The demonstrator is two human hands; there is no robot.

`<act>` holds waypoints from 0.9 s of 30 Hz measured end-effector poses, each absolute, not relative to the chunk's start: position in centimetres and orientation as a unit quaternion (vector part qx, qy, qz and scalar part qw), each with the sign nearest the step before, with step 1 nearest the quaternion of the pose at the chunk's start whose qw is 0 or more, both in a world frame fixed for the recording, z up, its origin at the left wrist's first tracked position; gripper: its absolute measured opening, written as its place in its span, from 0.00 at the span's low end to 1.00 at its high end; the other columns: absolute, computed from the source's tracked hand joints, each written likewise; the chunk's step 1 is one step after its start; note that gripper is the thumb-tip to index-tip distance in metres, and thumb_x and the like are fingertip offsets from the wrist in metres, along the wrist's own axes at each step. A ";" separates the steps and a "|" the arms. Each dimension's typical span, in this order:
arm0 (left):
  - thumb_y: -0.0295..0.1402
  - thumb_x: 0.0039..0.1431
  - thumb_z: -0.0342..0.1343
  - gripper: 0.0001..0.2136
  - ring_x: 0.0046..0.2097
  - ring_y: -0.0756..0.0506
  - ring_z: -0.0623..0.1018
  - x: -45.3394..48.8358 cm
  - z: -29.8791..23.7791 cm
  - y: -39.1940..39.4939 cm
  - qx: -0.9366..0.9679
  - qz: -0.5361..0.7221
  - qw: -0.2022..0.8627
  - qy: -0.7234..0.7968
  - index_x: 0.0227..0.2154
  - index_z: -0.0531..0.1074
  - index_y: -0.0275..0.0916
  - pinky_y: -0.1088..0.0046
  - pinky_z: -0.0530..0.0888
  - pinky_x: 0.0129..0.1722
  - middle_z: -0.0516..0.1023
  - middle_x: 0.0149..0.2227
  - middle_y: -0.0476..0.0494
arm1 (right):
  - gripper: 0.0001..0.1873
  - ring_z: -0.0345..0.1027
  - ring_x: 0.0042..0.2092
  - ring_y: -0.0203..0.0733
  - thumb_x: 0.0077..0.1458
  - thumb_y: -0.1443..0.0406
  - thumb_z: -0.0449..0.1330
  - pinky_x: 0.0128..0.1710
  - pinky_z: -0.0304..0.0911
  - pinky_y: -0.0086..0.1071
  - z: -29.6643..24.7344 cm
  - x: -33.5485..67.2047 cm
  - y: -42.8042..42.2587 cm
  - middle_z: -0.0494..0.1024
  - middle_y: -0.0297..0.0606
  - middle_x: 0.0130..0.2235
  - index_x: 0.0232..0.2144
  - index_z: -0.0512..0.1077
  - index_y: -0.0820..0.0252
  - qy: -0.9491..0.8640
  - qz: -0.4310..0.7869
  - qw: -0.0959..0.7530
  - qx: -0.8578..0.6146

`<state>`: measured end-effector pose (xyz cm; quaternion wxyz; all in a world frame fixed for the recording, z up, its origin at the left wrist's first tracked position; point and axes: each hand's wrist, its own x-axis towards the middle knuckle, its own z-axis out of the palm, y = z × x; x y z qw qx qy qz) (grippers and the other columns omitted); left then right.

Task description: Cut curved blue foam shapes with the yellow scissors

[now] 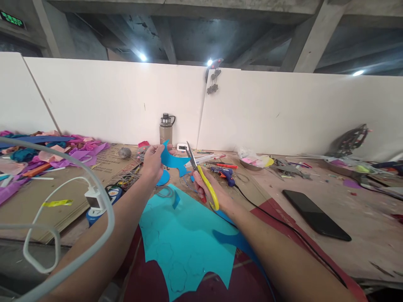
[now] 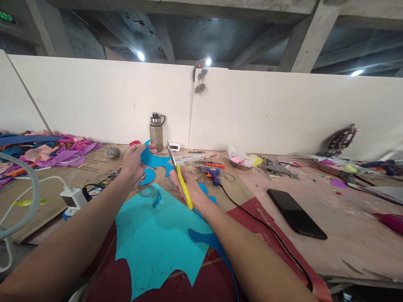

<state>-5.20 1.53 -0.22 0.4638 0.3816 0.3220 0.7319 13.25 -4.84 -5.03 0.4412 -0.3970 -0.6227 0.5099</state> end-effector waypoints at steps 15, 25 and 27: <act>0.31 0.54 0.64 0.07 0.28 0.47 0.80 -5.1 -0.4 1.3 0.390 0.727 0.487 0.287 0.26 0.71 0.37 0.72 0.74 0.28 0.82 0.30 0.42 | 0.28 0.51 0.19 0.30 0.54 0.37 0.56 0.15 0.50 0.25 -5.3 13.1 -4.8 0.61 0.25 0.24 0.35 0.62 0.54 -0.617 0.510 0.440 -0.407; 0.33 0.54 0.63 0.07 0.27 0.51 0.75 -7.9 -0.1 3.2 0.360 0.760 0.507 0.189 0.29 0.69 0.41 0.72 0.74 0.34 0.76 0.26 0.50 | 0.17 0.72 0.39 0.49 0.53 0.50 0.65 0.36 0.60 0.35 -3.1 14.7 -4.8 0.78 0.42 0.37 0.37 0.73 0.55 -0.749 0.193 0.307 -0.554; 0.34 0.55 0.62 0.07 0.26 0.51 0.75 -8.7 0.3 3.4 0.346 0.755 0.529 0.177 0.28 0.69 0.40 0.71 0.74 0.35 0.74 0.24 0.50 | 0.17 0.73 0.38 0.51 0.49 0.52 0.68 0.34 0.59 0.35 -2.6 15.0 -4.9 0.79 0.43 0.35 0.36 0.75 0.56 -0.753 0.164 0.261 -0.582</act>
